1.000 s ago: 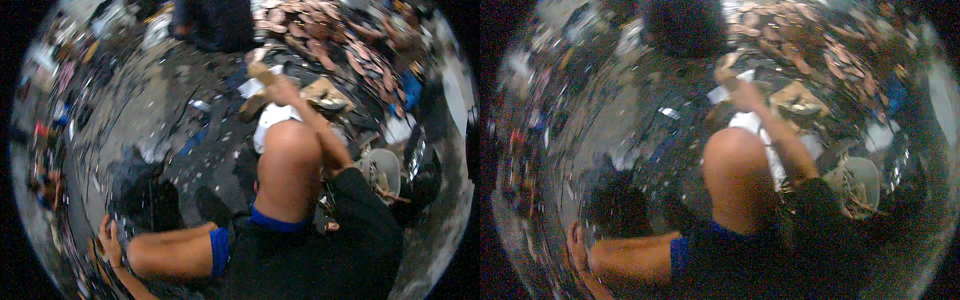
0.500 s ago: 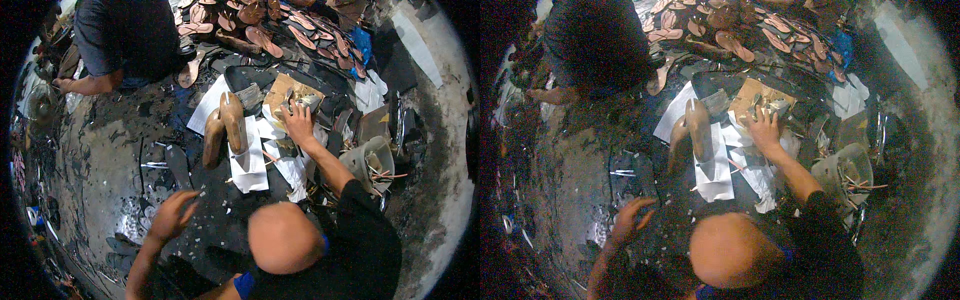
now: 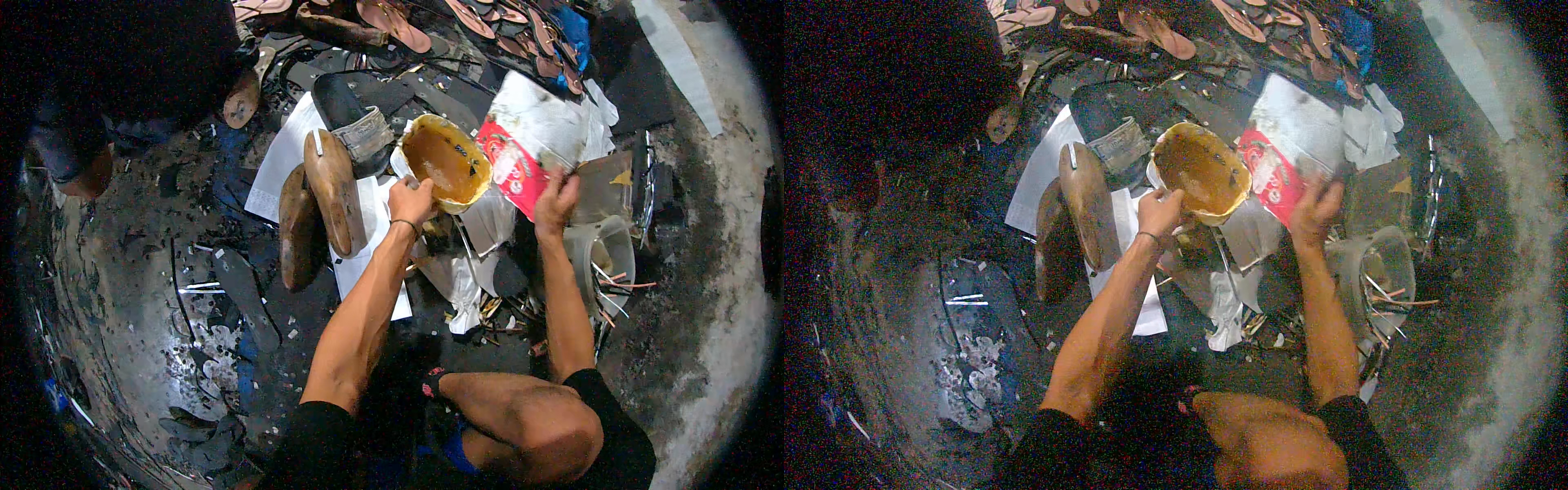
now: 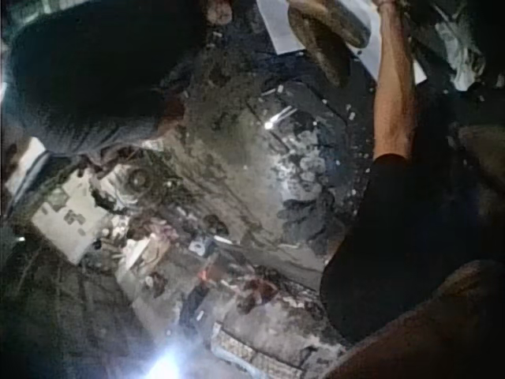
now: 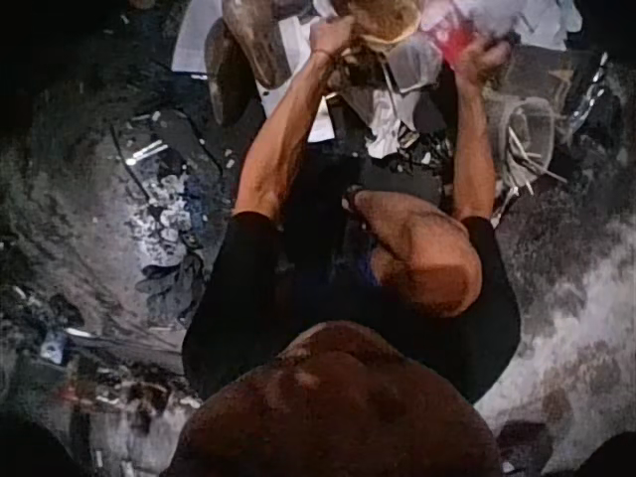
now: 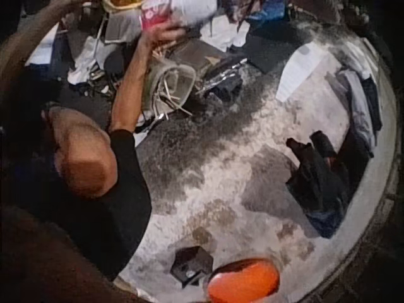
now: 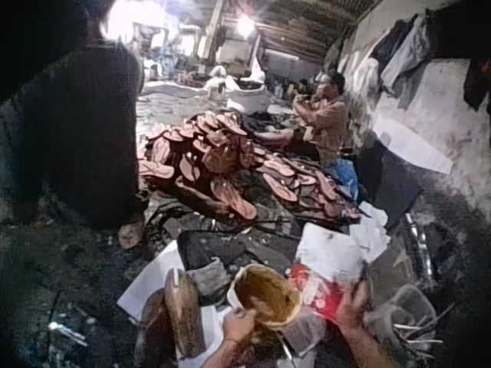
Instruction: The person sits on the ground and repeatedly scrubs the soles of black shoes using a brush and a yellow container of liquid. The person dips the brush into the container and scrubs each shoe sole, then places the shoes back on the ground.
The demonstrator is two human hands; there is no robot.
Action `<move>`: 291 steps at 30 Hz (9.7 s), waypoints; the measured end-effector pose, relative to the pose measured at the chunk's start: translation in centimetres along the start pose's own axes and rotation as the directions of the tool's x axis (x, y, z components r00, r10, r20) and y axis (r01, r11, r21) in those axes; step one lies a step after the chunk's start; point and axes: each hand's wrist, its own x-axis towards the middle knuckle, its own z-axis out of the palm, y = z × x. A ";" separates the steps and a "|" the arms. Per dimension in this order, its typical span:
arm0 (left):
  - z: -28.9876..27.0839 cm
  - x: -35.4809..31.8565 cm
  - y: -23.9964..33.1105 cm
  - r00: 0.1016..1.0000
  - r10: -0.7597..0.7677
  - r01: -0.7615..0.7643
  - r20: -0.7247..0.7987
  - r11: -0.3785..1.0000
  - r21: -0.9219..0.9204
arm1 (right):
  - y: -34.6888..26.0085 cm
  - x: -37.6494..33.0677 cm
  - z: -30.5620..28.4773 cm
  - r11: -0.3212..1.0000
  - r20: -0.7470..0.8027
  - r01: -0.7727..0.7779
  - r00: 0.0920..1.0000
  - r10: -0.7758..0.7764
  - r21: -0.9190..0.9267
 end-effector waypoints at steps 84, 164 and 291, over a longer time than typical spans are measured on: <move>-12.8 -70.0 -30.3 0.503 -0.277 0.575 -0.819 0.814 0.078 | -22.2 -14.5 3.3 0.933 0.967 0.257 -0.120 -0.227 0.251; -26.9 -47.5 -17.9 0.643 -0.012 -0.704 -0.766 0.384 -0.597 | -39.3 -40.7 -5.9 0.345 0.298 -0.270 -0.199 -0.934 0.899; -35.5 -55.8 -9.6 0.302 0.655 0.234 -0.693 0.654 0.720 | -25.1 -29.9 2.9 0.776 0.772 0.090 0.084 -0.630 0.624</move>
